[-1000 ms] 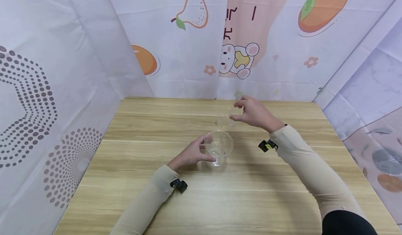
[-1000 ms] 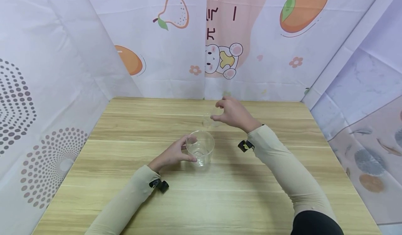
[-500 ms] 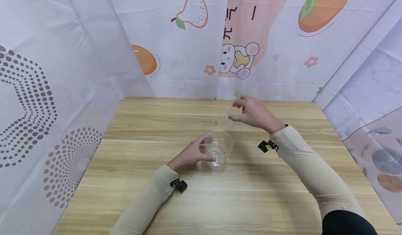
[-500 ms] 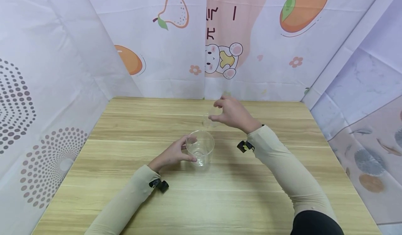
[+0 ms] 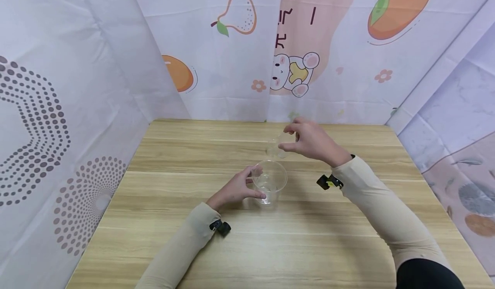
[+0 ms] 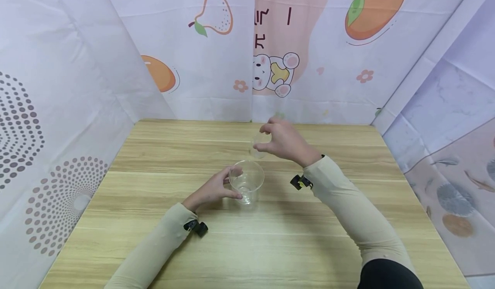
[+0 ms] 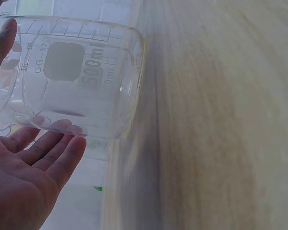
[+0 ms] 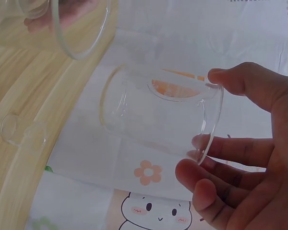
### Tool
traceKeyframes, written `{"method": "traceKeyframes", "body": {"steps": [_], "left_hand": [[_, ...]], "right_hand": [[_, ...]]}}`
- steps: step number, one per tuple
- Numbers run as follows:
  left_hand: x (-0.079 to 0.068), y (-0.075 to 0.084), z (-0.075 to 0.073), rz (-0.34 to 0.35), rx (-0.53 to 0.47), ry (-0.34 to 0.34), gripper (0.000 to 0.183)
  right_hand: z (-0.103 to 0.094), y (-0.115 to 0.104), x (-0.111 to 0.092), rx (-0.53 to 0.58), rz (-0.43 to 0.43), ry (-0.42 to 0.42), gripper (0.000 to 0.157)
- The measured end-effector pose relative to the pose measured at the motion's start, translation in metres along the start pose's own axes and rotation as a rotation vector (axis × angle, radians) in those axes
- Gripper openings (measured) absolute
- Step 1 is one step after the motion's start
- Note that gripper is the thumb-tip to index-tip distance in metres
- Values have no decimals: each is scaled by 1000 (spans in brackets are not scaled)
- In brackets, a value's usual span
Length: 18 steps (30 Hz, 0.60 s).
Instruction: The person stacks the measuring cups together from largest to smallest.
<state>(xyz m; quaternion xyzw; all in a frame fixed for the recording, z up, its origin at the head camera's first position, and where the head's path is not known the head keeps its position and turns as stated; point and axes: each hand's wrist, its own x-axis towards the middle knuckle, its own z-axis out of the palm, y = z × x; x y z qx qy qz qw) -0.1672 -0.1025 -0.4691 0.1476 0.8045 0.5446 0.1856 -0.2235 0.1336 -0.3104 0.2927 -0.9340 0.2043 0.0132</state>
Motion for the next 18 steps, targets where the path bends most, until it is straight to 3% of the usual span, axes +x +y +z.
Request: {"method": "traceKeyframes", "body": {"steps": [18], "left_hand": [[-1,0,1,12,-14,0,90]], "right_hand": [[4,-16,-5,5,-84,-7,42]]}}
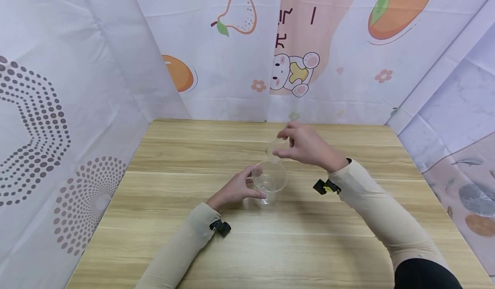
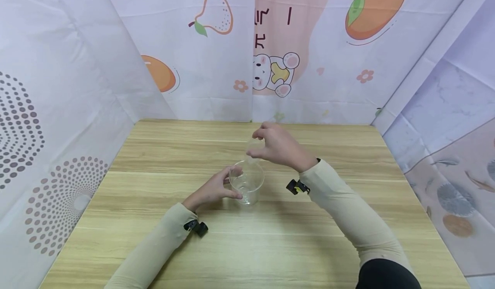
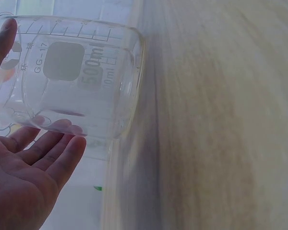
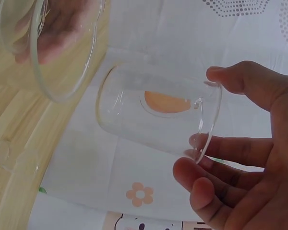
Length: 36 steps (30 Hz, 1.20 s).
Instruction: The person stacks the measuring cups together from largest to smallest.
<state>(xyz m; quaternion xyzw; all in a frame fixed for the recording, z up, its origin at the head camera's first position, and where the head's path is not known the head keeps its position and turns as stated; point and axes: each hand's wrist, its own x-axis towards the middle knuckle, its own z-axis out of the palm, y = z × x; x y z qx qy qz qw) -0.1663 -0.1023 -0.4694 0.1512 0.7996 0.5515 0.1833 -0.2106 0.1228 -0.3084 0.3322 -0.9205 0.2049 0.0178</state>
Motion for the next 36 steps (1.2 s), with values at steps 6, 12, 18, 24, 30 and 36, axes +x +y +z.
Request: {"method": "traceKeyframes", "body": {"steps": [6,12,18,24,30,36], "left_hand": [[0,0,0,-10,-16,-6,91],[-1,0,0,-8,-16,-12,92],[0,-1,0,-2,-4,-15,94],[0,-1,-1,-1,-4,-19,96],[0,-2,-1,-2,-3,-22,94],[1,-2,0,7,-4,-17,94]], "right_hand": [[5,-4,-2,20,-38,2,39],[8,-9,-5,45,-45,-18,39],[11,-12,-7,43,-61,-43,38],[15,-14,-9,72,-63,-73,38],[20,-14,-9,69,-74,-77,37],[25,-15,-10,49,-94,-80,37]]}}
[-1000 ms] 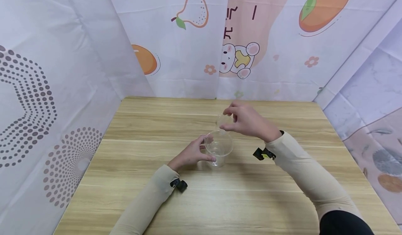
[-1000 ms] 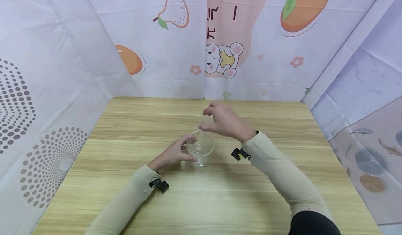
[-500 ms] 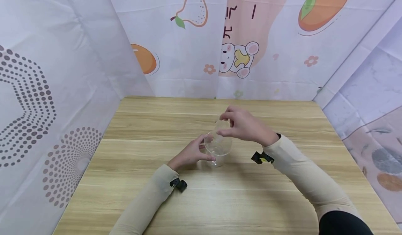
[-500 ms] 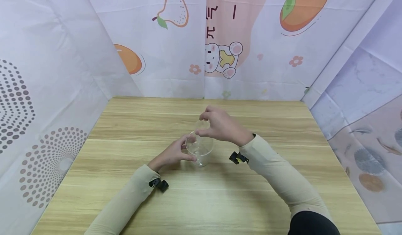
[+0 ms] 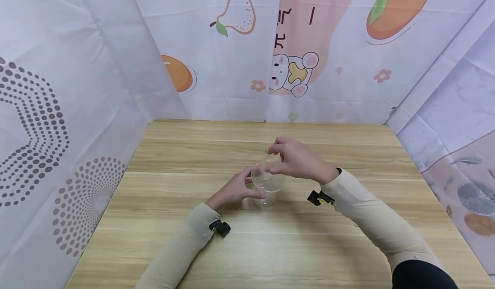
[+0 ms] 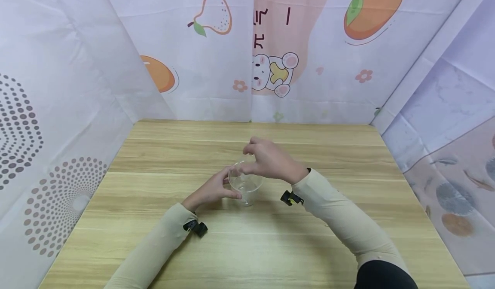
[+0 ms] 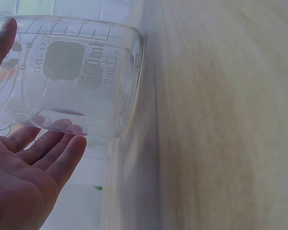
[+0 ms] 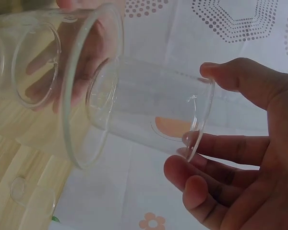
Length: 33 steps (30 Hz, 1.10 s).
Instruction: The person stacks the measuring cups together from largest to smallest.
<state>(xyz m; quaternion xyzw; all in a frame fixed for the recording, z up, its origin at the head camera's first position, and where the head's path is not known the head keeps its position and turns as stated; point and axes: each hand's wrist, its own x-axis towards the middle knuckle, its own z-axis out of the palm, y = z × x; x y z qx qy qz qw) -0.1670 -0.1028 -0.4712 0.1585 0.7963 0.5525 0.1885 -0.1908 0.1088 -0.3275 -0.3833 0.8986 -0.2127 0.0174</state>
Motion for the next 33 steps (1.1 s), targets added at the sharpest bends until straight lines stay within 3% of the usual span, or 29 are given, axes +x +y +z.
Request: {"method": "traceKeyframes", "body": {"steps": [10,18,33], "left_hand": [[0,-1,0,-15,-2,-2,97],[-1,-2,-1,-22,24,-5,98],[-2,-2,-2,2,27,-8,93]], "right_hand": [[8,0,2,-39,-13,-22,36],[21,1,3,-66,-75,-31,36],[35,0,4,-86,-57,-125,39]]}}
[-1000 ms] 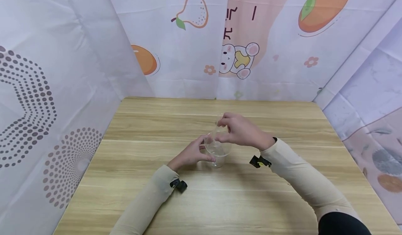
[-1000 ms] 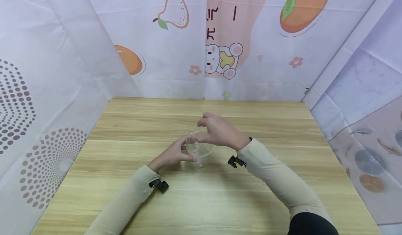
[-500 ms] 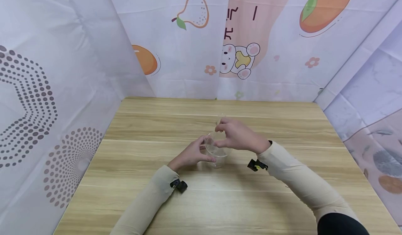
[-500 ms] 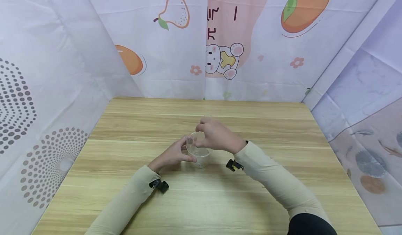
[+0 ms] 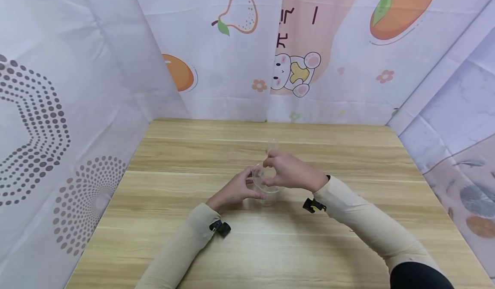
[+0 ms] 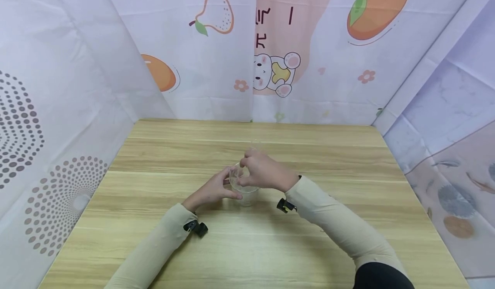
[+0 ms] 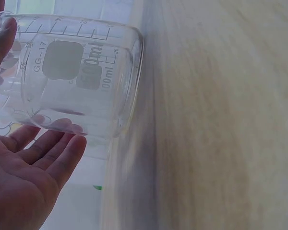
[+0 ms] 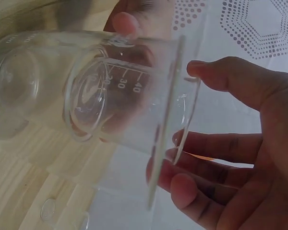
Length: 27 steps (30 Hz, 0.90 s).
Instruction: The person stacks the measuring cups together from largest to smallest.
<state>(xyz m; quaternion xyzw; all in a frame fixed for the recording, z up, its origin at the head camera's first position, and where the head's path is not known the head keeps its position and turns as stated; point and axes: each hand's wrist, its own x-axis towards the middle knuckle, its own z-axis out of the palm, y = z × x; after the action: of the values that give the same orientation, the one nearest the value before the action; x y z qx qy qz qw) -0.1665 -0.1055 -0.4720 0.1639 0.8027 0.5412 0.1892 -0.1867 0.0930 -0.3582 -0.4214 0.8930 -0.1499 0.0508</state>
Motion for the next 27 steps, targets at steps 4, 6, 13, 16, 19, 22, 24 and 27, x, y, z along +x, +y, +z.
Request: {"method": "traceKeyframes", "body": {"steps": [4,6,13,16,19,22,24,27], "left_hand": [[0,0,0,-5,-3,0,94],[-1,1,0,-3,-4,2,94],[-1,0,0,4,-4,-4,95],[-1,0,0,1,-8,-3,95],[-1,0,0,-5,-8,3,95],[0,0,1,-6,-9,7,94],[0,0,1,-8,-11,6,93],[0,0,1,-11,-15,2,92]], "right_hand": [[4,0,1,-30,-12,-7,40],[5,0,1,-46,-20,-9,40],[8,-1,0,-89,-6,-27,40],[9,-1,0,-109,6,-34,40],[12,-1,2,-130,22,-40,37],[15,-2,2,-148,43,-51,33],[16,-3,3,-166,57,-63,32],[18,-5,3,-193,71,-77,33]]}}
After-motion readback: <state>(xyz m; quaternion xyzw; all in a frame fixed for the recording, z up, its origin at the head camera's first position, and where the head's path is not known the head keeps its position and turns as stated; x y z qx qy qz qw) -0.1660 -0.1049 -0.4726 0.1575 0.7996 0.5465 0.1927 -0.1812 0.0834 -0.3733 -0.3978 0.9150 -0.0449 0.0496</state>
